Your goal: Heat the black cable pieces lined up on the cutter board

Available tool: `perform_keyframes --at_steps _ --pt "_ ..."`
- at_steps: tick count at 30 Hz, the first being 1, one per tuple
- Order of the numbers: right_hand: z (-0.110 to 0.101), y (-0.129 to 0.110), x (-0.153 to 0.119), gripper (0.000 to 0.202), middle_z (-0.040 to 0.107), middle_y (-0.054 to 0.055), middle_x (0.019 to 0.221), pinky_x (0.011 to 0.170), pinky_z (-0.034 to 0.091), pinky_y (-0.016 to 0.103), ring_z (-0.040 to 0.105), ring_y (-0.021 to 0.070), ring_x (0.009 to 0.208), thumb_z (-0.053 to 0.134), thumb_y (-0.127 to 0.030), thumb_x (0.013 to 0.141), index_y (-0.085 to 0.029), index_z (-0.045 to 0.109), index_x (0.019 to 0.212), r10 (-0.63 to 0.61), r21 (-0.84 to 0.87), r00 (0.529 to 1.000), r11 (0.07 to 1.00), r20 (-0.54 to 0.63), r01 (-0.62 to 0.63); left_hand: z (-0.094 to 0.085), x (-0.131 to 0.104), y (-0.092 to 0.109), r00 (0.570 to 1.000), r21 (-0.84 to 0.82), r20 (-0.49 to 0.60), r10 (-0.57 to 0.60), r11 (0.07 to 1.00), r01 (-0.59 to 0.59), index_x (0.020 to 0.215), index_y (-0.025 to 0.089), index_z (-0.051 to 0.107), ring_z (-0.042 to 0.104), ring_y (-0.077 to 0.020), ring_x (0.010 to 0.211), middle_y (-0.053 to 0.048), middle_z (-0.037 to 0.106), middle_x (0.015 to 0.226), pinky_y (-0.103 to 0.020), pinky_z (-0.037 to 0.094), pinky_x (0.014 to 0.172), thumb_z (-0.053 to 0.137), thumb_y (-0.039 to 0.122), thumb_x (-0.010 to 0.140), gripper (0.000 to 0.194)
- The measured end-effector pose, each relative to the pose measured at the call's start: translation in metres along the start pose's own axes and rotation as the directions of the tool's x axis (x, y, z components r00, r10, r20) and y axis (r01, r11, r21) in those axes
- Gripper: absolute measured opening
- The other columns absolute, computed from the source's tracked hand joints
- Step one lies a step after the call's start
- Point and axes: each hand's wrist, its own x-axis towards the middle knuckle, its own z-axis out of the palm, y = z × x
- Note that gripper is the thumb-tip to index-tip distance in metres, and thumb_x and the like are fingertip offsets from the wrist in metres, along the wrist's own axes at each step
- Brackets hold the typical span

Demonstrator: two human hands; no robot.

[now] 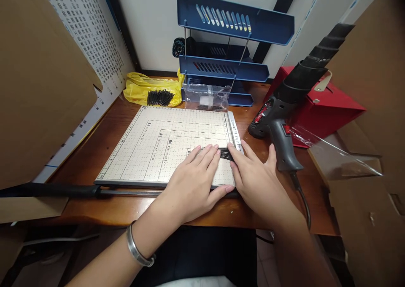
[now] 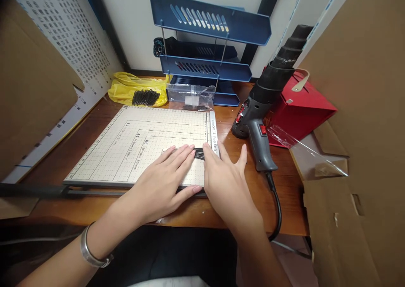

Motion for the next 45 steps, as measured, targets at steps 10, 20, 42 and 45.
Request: perform_keyframes --at_steps 10,20,42,45 --pt "0.012 0.0 0.002 0.038 0.065 0.011 0.139 0.122 0.002 0.073 0.053 0.0291 0.14 0.037 -0.018 0.105 -0.017 0.054 0.139 0.047 0.037 0.991 0.998 -0.129 -0.043 -0.005 0.014 -0.007 0.991 0.004 0.0 0.134 0.991 -0.134 0.153 -0.003 0.043 0.033 -0.03 0.155 -0.022 0.04 0.162 -0.044 0.016 0.132 0.026 0.074 0.103 0.093" --pt "0.013 0.011 0.0 0.039 0.065 0.006 0.14 0.116 0.013 0.081 0.044 0.0348 0.148 0.053 -0.022 0.098 -0.026 0.06 0.137 0.065 0.163 0.964 0.986 -0.258 -0.023 0.0 0.017 0.0 0.995 -0.062 0.061 0.079 0.995 -0.075 0.159 -0.001 0.034 0.023 -0.031 0.159 -0.021 0.028 0.168 -0.043 0.015 0.132 0.031 0.08 0.098 0.101" --pt "0.003 0.014 0.007 0.023 0.07 0.006 0.128 0.113 0.045 0.053 0.063 0.0264 0.124 0.057 -0.026 0.087 -0.023 0.072 0.104 0.239 0.42 0.93 0.901 -0.279 -0.105 0.002 0.018 0.008 0.999 -0.104 -0.011 0.031 0.994 -0.032 0.155 0.002 0.043 0.028 -0.0328 0.157 -0.017 0.038 0.165 -0.047 0.022 0.131 0.03 0.076 0.101 0.092" --pt "-0.001 0.016 0.015 0.028 0.067 0.006 0.135 0.115 0.043 0.053 0.059 0.0273 0.128 0.054 -0.027 0.09 -0.023 0.076 0.107 0.17 0.364 0.955 0.929 -0.243 -0.073 0.003 0.017 0.009 0.999 -0.103 -0.026 0.031 0.994 -0.033 0.154 0.003 0.043 0.029 -0.0325 0.157 -0.017 0.039 0.164 -0.048 0.024 0.13 0.032 0.075 0.101 0.09"
